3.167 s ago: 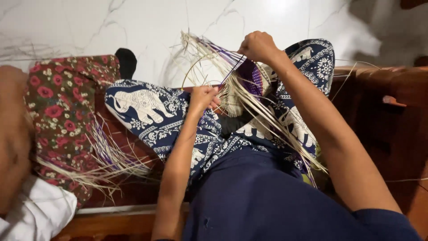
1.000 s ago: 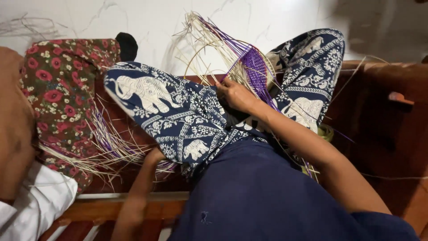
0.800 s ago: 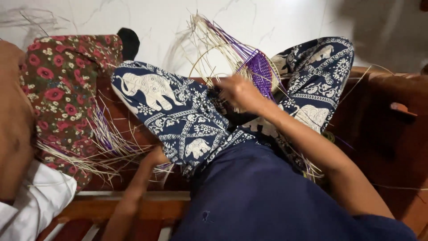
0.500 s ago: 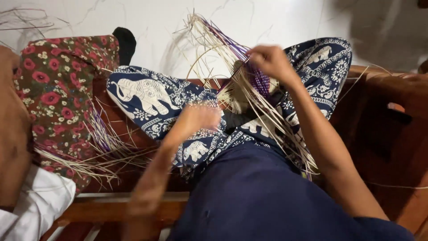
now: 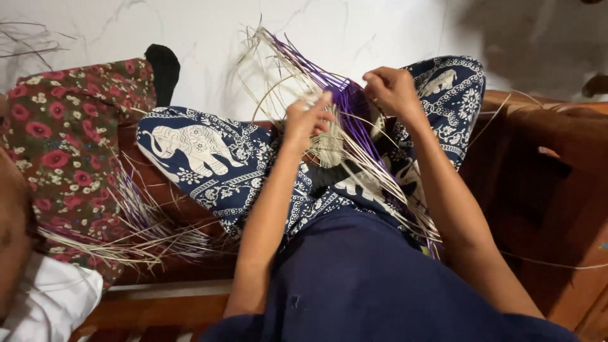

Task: The person sits cross-legged on the floor and weaves a basket using natural fibers and purple strands. They interlace the strands through a circular frame, pulling and tightening the weave to build up the basket's structure.

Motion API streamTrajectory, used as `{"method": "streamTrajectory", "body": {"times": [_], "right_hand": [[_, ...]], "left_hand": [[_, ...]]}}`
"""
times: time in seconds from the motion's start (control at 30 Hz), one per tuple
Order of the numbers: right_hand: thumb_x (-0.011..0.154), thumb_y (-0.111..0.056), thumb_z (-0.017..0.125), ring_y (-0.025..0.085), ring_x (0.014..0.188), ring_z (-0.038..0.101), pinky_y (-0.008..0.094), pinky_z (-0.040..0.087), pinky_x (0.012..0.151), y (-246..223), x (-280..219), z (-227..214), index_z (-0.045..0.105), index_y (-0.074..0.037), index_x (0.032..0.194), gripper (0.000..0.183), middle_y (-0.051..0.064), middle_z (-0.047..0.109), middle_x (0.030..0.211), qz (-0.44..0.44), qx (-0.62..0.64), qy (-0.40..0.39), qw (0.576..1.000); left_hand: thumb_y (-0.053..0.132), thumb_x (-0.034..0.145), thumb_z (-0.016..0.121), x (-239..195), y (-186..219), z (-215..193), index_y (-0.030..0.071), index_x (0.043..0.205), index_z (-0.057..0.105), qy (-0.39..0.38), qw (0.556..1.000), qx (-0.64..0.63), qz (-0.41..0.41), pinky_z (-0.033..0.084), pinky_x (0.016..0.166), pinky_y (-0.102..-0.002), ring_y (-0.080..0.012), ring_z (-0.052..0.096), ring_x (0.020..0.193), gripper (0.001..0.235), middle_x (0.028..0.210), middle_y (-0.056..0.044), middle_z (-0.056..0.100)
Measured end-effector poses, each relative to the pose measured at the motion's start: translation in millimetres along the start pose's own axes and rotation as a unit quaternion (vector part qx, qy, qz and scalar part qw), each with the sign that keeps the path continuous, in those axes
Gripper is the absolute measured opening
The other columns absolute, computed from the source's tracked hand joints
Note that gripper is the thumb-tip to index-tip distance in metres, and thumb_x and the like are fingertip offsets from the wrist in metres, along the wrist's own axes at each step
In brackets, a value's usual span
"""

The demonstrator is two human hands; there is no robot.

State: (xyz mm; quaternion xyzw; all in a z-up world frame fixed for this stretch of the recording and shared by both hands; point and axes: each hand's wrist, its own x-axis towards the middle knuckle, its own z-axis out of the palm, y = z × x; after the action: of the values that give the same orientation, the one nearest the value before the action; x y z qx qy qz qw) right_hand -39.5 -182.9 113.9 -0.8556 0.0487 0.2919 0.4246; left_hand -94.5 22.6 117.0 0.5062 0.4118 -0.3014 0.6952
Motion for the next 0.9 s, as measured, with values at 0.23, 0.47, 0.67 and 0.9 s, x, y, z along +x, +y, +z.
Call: {"method": "streamTrajectory", "body": {"times": [0.23, 0.47, 0.67, 0.9], "right_hand": [[0.095, -0.038, 0.062, 0.019, 0.076, 0.070, 0.025, 0.059, 0.062, -32, -12, 0, 0.065, 0.001, 0.109, 0.042, 0.012, 0.072, 0.092, 0.132, 0.111, -0.099, 0.980], [0.102, -0.013, 0.059, 0.017, 0.057, 0.065, 0.024, 0.054, 0.049, -7, 2, 53, 0.068, 0.000, 0.087, 0.022, 0.013, 0.070, 0.075, 0.246, 0.214, -0.048, 0.944], [0.098, -0.017, 0.068, 0.011, 0.045, 0.060, 0.023, 0.051, 0.038, -14, -1, 56, 0.070, -0.006, 0.078, 0.022, 0.008, 0.069, 0.064, 0.193, 0.130, 0.037, 0.972], [0.099, -0.043, 0.071, 0.008, 0.047, 0.048, 0.019, 0.040, 0.045, -6, 16, 34, 0.071, -0.010, 0.081, 0.038, 0.001, 0.065, 0.064, 0.109, -0.129, 0.024, 0.985]], "left_hand": [[0.035, 0.092, 0.067, 13, 12, -6, 0.002, 0.135, 0.063, 0.017, 0.997, 0.049, -0.062, 0.037, 0.038, -0.017, -0.0060, 0.052, 0.046, 0.054, 0.084, -0.009, 0.074], [0.024, 0.096, 0.067, 43, 48, -1, 0.000, 0.107, 0.073, -0.003, 0.996, -0.004, -0.093, 0.039, 0.048, -0.017, -0.0071, 0.051, 0.055, 0.027, 0.091, -0.011, 0.076], [0.005, 0.080, 0.076, 56, 122, -63, -0.003, 0.132, 0.061, 0.038, 0.997, -0.066, -0.023, 0.051, 0.079, -0.021, -0.0188, 0.069, 0.102, 0.055, 0.138, -0.013, 0.063], [0.014, 0.076, 0.080, 87, 154, -111, -0.008, 0.107, 0.066, 0.090, 0.963, -0.181, 0.179, 0.042, 0.037, -0.019, -0.0212, 0.072, 0.053, 0.040, 0.082, -0.025, 0.078]]}}
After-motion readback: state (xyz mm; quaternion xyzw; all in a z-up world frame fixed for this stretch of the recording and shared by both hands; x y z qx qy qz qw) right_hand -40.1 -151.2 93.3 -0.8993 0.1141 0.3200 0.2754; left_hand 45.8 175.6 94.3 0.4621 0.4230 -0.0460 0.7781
